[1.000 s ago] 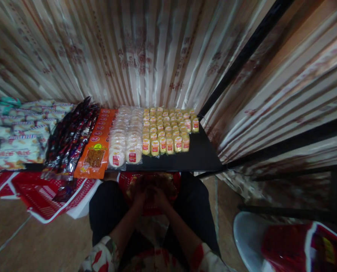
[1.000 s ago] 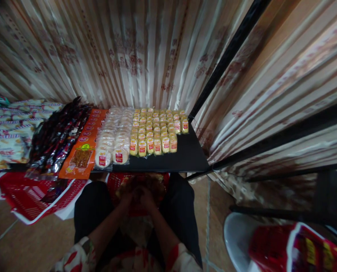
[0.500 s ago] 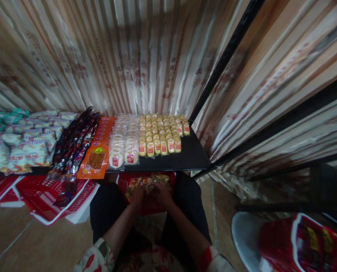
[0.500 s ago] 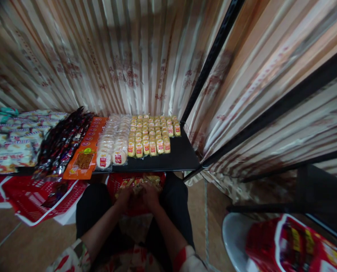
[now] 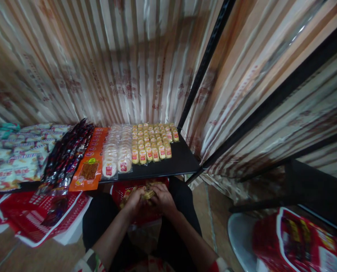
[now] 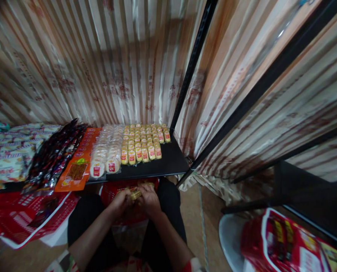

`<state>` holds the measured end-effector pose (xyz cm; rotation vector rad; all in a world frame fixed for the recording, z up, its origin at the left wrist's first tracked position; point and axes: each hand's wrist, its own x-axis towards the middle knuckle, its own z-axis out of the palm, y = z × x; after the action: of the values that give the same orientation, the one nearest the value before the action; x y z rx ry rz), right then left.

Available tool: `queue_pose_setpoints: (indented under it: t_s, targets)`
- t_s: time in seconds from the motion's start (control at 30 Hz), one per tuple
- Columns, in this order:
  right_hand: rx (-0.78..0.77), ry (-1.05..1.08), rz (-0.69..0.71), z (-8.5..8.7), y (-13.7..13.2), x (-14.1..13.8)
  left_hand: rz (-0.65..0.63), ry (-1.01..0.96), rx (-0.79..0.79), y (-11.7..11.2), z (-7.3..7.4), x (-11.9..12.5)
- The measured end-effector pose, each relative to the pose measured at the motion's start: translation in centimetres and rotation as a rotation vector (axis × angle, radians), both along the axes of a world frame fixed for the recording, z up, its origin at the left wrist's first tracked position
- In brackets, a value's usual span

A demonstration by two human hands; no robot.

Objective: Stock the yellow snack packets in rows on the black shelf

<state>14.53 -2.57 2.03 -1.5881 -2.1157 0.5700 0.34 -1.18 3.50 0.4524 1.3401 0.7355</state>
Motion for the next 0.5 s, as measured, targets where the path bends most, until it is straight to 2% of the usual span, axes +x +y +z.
queue_pose_setpoints:
  t_s: [0.23,0.5]
  targets:
    - [0.002,0.108,-0.068,0.6,0.0,1.8,-0.103,-0.078,0.004,0.6,2.3,0.8]
    - [0.016,0.271,-0.171,1.7,0.1,3.0,-0.184,-0.073,0.163,1.6,2.8,2.4]
